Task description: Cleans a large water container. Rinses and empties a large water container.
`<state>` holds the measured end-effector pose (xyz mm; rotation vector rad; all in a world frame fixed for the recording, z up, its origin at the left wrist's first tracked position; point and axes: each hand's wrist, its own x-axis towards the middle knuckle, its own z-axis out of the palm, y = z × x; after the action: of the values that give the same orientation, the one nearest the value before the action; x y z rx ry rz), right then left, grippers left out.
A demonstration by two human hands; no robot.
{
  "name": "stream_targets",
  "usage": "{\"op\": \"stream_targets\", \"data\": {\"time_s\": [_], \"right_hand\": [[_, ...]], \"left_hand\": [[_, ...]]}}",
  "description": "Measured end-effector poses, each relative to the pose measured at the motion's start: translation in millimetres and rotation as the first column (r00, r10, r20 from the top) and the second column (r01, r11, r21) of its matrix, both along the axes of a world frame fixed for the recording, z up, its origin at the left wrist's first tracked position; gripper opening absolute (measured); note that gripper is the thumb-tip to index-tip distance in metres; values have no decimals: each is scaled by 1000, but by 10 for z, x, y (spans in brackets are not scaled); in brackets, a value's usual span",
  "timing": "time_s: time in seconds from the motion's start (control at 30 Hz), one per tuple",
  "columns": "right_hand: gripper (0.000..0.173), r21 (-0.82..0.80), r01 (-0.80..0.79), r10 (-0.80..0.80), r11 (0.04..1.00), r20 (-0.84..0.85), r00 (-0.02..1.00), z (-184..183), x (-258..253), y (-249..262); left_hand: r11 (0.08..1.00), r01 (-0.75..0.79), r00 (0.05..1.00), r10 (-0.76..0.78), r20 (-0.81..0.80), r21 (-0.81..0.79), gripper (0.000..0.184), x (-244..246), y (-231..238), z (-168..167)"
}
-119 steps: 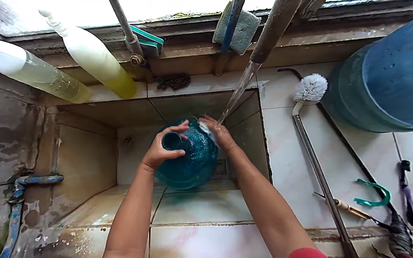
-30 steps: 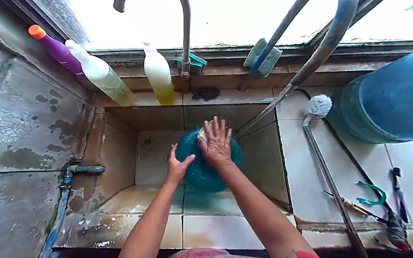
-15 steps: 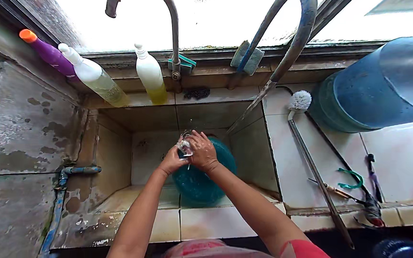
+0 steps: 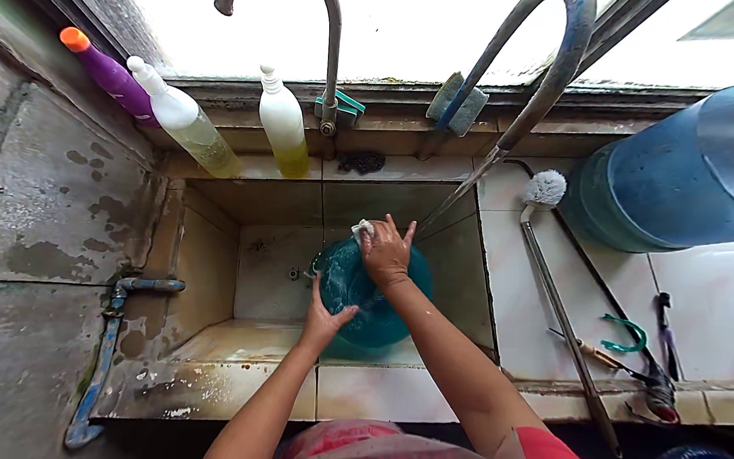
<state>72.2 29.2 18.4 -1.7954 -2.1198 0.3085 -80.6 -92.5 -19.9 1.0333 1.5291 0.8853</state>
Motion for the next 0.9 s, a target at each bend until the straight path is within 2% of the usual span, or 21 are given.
{"op": "stream_targets", "data": {"time_s": [0.03,0.1,0.17,0.23,0.3,0.37,0.43,0.5,0.63,0.77,0.83,0.9], "right_hand": [[44,-19,20,-20,1000,-2,1000,20,2,16],[38,22,-118,119,993,-39,992,33,-108,-124],[33,66,-305,310,950,-79,948,-8,-267,-328],[31,120,-304,316,945,-103,943,-52,-243,-357],[34,106,-143,153,984,-93,984,-73,79,-242],[50,-152,93,-115,984,-138,984,-20,588,-157],[67,-478,232,-405,847,-297,865,50,1043,-161],[73,-606,274,-585,747,-402,705,81,1301,-236],[58,-503,424,-649,753,-464,603,149,1625,-353],[52,-430,447,-620,784,-541,568,224,1990,-309],[48,-362,458,-584,812,-519,624,223,2186,-288],[52,-178,514,-542,839,-354,762,268,2403,-275]], "left_hand": [[999,-45,996,46,83,-12,127,36,-90,-67],[997,-41,991,32,133,65,125,74,-100,-161],[987,-4,994,-14,108,161,108,80,46,-189],[980,65,996,-75,46,188,100,30,218,-173],[978,95,991,-112,80,187,105,-2,326,-134],[990,48,988,-66,139,130,107,-8,352,-110],[998,-28,984,17,175,62,108,57,400,-70],[997,-40,986,30,165,59,102,216,493,20],[996,37,988,-48,147,75,91,576,759,201],[994,104,977,-110,181,41,92,844,1000,86],[996,90,969,-89,231,4,92,936,1060,-10],[998,56,955,-46,294,-28,89,1016,1100,-45]]}}
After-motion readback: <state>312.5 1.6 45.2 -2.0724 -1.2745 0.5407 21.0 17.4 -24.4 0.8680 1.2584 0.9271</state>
